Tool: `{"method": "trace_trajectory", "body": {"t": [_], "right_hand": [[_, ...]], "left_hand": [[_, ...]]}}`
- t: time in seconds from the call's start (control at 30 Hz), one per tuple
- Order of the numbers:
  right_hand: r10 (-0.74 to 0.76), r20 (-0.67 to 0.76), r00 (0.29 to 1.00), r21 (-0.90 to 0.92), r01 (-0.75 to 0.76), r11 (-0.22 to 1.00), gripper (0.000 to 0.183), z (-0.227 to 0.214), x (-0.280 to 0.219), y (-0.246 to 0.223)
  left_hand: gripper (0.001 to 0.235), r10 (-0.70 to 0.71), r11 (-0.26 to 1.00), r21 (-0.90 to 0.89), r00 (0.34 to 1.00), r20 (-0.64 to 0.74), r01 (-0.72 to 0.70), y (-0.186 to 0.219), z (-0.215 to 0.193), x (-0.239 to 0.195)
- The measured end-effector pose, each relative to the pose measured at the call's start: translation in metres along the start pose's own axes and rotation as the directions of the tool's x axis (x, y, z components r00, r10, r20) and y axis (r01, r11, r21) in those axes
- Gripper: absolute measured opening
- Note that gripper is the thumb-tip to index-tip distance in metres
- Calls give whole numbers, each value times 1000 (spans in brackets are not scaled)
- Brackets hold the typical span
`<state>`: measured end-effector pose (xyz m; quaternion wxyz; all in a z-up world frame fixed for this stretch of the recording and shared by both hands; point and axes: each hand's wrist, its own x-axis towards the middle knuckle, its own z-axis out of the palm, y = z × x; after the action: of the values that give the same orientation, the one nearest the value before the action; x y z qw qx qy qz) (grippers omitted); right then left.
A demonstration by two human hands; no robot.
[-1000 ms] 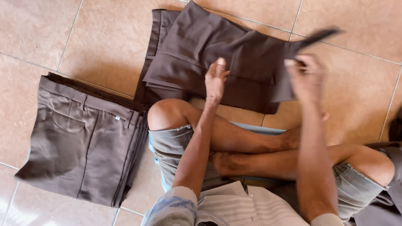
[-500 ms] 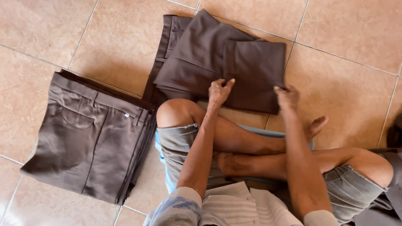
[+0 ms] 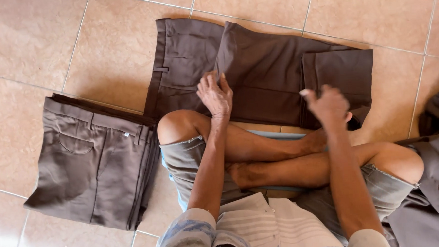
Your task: The person sits cross-legged on a tiled floor and folds brown trousers by hand. They smooth the fabric, fold the legs together, and then fold the garment into a compact rectangle, stacking the finished piece with others.
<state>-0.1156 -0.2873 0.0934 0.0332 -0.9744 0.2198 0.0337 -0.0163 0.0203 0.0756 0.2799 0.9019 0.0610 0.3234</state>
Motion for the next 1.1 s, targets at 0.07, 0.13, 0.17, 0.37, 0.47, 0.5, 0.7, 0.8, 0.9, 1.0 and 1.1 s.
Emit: {"method": "trace_trajectory", "body": {"t": [0.07,0.13,0.17,0.37,0.47,0.5,0.7,0.8,0.9,1.0,1.1], "right_hand": [[-19,126,992,-37,24,999,78,12,-8,-22],[-29,265,964,-70,50,996,100,20,-14,-32],[6,316,949,-78,20,997,102,19,-11,-31],[45,394,918,44,-68,997,109,9,7,-9],[44,301,952,125,-86,988,93,8,9,-2],[59,213,975,174,-97,980,84,4,8,-1],[110,-272,956,167,-65,984,15,79,53,57],[-104,-445,889,309,262,914,20,75,64,13],[-443,-418,793,501,608,616,28,-5,24,-75],[-381,-426,821,469,560,683,13,2,22,-57],[-6,-286,958,344,108,933,23,30,45,18]], "left_hand": [[32,-86,992,98,990,115,75,-12,10,-5],[47,-182,968,212,956,229,133,-28,21,-15],[52,-258,954,255,857,446,154,-36,30,-20],[80,-297,935,350,679,672,62,-66,90,-15],[86,-319,924,376,673,668,64,-74,104,-6],[87,-323,923,378,673,666,69,-72,105,-1],[45,106,994,14,976,191,-110,-8,35,0],[41,-68,891,-382,903,424,246,37,11,-7],[67,-307,429,-286,436,846,857,39,15,-31],[82,-372,576,-63,331,867,815,30,17,-28],[65,-351,760,-46,469,810,649,-63,132,-82]]}}
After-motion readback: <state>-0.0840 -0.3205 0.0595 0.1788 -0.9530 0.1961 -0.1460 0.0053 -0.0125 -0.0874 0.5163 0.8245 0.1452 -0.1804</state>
